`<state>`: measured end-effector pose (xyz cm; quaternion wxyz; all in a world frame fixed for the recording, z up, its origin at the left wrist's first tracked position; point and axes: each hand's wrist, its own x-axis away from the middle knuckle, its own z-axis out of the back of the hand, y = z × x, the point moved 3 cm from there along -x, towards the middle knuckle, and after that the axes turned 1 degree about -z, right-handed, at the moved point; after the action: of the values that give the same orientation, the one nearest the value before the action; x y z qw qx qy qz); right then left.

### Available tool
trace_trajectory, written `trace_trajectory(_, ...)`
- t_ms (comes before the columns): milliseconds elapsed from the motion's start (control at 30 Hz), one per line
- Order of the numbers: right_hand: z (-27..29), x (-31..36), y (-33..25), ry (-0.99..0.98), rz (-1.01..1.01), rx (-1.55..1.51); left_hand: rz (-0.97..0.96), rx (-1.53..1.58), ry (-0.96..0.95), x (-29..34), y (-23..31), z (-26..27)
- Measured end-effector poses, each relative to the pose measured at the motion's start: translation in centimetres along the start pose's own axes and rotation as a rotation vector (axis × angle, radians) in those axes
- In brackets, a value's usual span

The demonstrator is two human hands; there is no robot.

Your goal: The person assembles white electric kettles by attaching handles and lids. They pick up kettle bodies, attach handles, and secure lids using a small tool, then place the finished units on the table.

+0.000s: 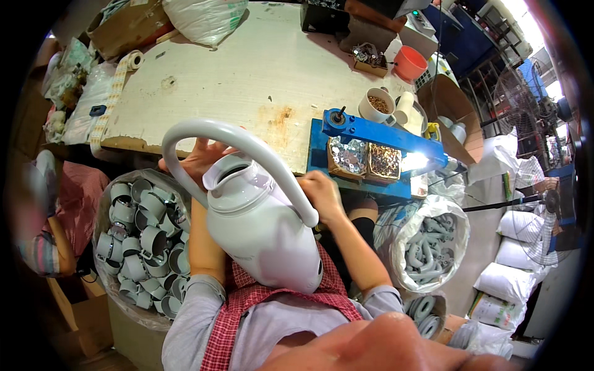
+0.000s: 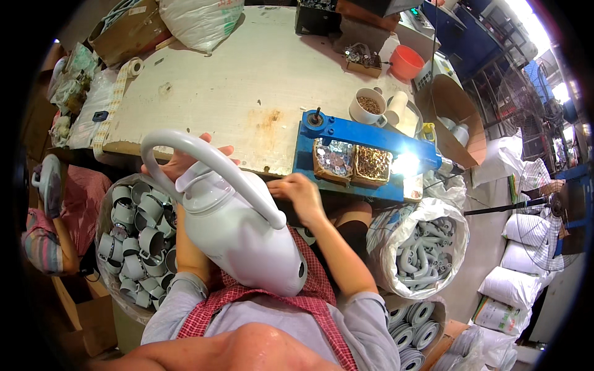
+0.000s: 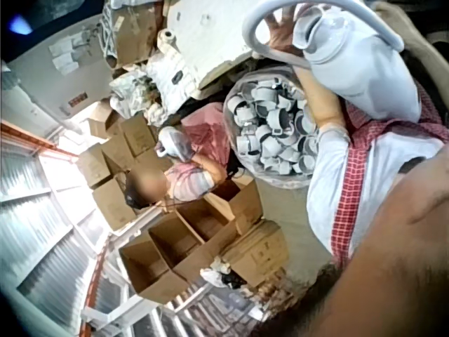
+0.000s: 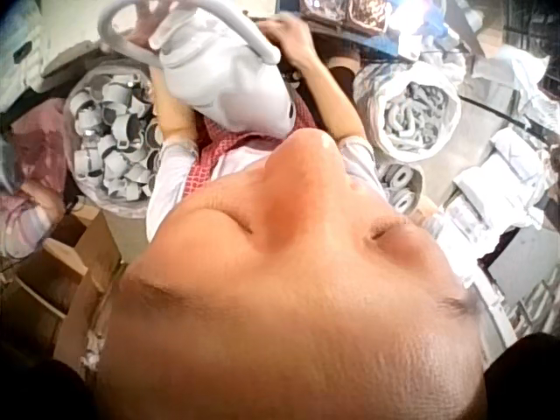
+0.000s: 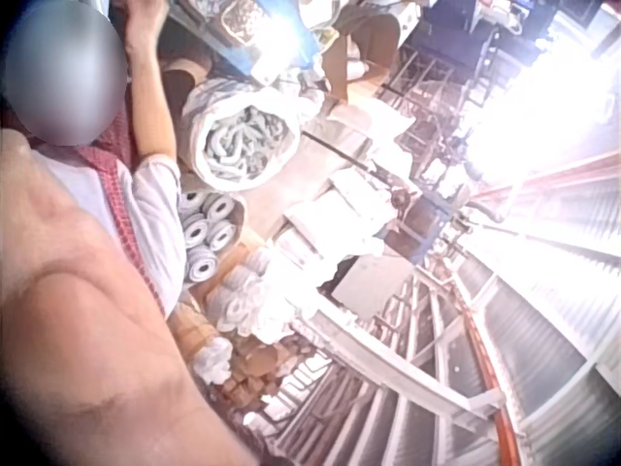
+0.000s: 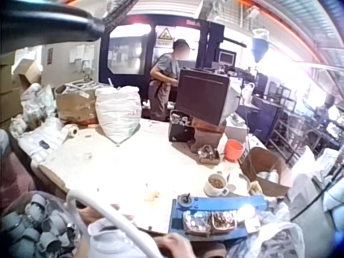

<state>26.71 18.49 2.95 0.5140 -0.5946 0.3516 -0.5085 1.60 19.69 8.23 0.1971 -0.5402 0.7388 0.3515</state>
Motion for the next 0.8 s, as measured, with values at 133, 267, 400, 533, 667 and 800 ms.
trace_trajectory(133,-6.1,-1.6,4.2,-0.199,-0.111,-0.636,0.049,-0.036,-0.06,-1.7,0.3,-0.8)
trace_trajectory(267,-4.4,-0.2,1.4,-0.173,0.024,-0.188,0.015,-1.534,0.846,1.5,6.9,-5.0)
trace_trajectory(400,-6.0,0.5,-1.3,-0.007,0.116,0.157,0.195,-1.755,0.616,3.0,5.3,-9.9)
trace_trajectory(533,-5.8,1.8,-5.9,0.021,0.677,0.156,0.269,-1.514,1.167,10.7,8.7,-6.5)
trace_trajectory(667,4.5,-2.8,-12.5,0.44,0.757,0.26,0.082,-1.482,1.176,15.6,10.2,-7.1)
trace_trajectory(800,7.8,-7.6,-13.4,0.336,0.601,0.395,0.031,-1.306,1.1,19.3,11.4,-7.7)
